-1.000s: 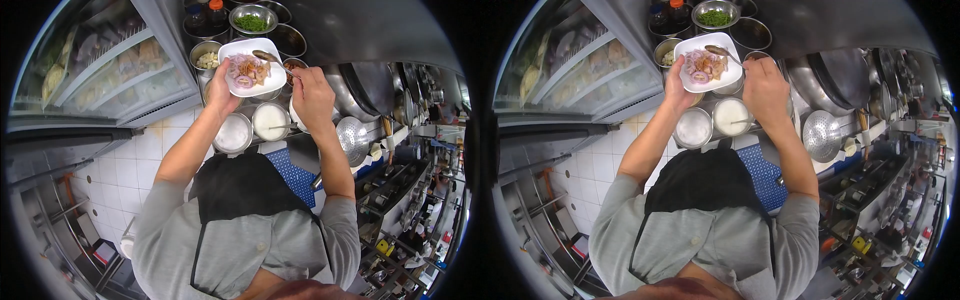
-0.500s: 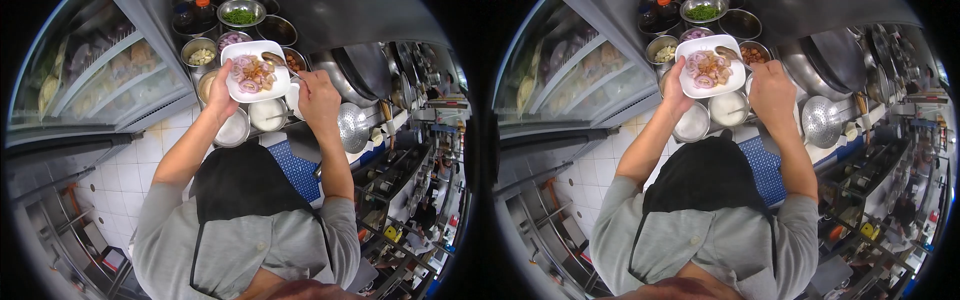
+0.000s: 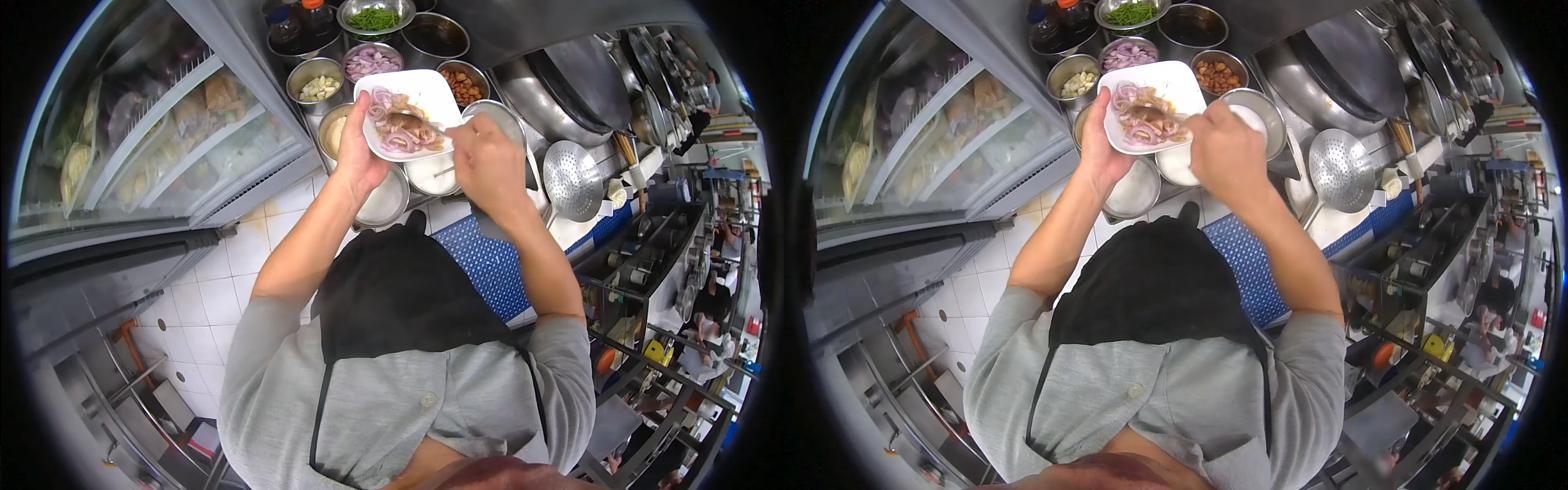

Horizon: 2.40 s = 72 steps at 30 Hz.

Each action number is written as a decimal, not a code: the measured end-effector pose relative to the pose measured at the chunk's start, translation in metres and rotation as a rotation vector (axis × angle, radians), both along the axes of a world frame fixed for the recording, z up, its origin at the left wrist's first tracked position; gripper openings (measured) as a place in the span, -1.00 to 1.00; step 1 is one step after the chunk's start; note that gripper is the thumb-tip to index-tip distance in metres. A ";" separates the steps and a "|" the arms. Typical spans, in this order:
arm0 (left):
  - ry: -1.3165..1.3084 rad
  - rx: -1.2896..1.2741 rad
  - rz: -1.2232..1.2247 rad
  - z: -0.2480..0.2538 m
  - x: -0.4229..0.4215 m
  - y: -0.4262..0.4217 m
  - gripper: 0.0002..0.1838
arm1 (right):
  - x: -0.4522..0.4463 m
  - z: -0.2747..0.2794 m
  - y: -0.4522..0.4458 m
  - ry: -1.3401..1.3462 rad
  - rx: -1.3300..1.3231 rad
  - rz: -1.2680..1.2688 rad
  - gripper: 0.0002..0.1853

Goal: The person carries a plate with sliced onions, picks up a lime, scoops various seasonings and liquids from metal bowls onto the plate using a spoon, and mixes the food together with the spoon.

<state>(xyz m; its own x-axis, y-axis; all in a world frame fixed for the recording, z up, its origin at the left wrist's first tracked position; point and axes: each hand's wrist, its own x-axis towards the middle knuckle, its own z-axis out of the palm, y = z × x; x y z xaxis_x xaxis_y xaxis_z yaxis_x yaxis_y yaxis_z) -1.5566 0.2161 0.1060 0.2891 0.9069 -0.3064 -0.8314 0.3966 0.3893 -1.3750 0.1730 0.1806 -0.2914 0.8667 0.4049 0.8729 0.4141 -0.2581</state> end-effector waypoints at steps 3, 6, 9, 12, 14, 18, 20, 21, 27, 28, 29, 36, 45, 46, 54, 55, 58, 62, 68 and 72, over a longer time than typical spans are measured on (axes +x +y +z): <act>-0.016 0.047 -0.009 -0.001 0.001 -0.002 -0.30 | 0.007 0.002 0.018 -0.044 0.089 -0.071 -0.83; -0.015 0.076 -0.046 0.002 0.002 -0.005 -0.24 | 0.001 -0.005 0.023 -0.149 0.082 -0.046 -0.80; -0.062 0.033 -0.003 0.005 0.000 -0.002 -0.17 | 0.000 0.010 0.014 -0.181 0.043 0.053 -0.82; -0.108 0.004 0.034 0.006 -0.002 0.000 -0.22 | 0.006 0.035 0.011 -0.309 0.006 -0.088 -0.89; -0.127 0.008 0.054 0.005 -0.002 0.003 -0.23 | 0.005 0.034 0.009 -0.336 -0.074 -0.140 -0.92; -0.149 0.017 0.061 0.001 0.004 0.007 -0.19 | -0.008 0.013 0.008 -0.224 -0.139 -0.073 -0.92; -0.142 0.018 0.053 0.000 0.005 0.008 -0.15 | -0.013 0.022 0.004 -0.166 -0.106 -0.081 -0.90; -0.128 0.019 0.056 0.003 0.004 0.008 -0.15 | -0.015 0.024 0.003 -0.136 -0.093 -0.087 -0.90; -0.209 -0.041 0.026 0.008 0.000 0.008 -0.25 | 0.000 0.021 0.016 -0.274 0.063 -0.103 -0.86; -0.199 -0.057 0.032 0.006 0.000 0.008 -0.25 | 0.004 0.029 0.015 -0.208 0.026 -0.075 -0.86; -0.207 -0.051 0.026 0.002 0.000 0.010 -0.21 | 0.007 0.040 0.011 -0.142 -0.013 -0.046 -0.86; -0.307 0.006 0.025 -0.009 0.000 0.013 -0.23 | 0.008 0.037 0.018 -0.207 -0.017 0.030 -0.92; -0.379 0.036 0.009 -0.004 -0.002 0.005 -0.20 | 0.001 0.026 0.020 -0.221 0.005 -0.076 -0.91; -0.389 0.048 -0.020 -0.003 -0.003 0.003 -0.19 | 0.002 0.026 0.023 -0.237 0.007 -0.137 -0.90; -0.322 -0.018 -0.066 -0.011 0.001 0.006 -0.24 | -0.007 0.000 0.029 0.174 -0.168 0.004 -0.85; -0.313 -0.020 -0.052 -0.010 0.000 0.006 -0.25 | -0.008 0.009 0.022 0.130 -0.132 0.034 -0.86; -0.310 -0.040 -0.038 0.002 -0.005 0.007 -0.28 | -0.006 0.024 0.007 -0.014 -0.050 0.132 -0.85; -0.460 0.062 -0.074 -0.007 -0.004 0.012 -0.27 | 0.005 0.023 0.018 -0.178 0.077 0.007 -0.85; -0.372 -0.026 -0.049 -0.002 0.006 0.010 -0.25 | 0.002 0.024 0.020 -0.227 -0.008 0.021 -0.89; -0.337 0.023 0.001 -0.012 0.006 0.011 -0.22 | -0.001 0.037 0.021 -0.309 0.012 -0.075 -0.91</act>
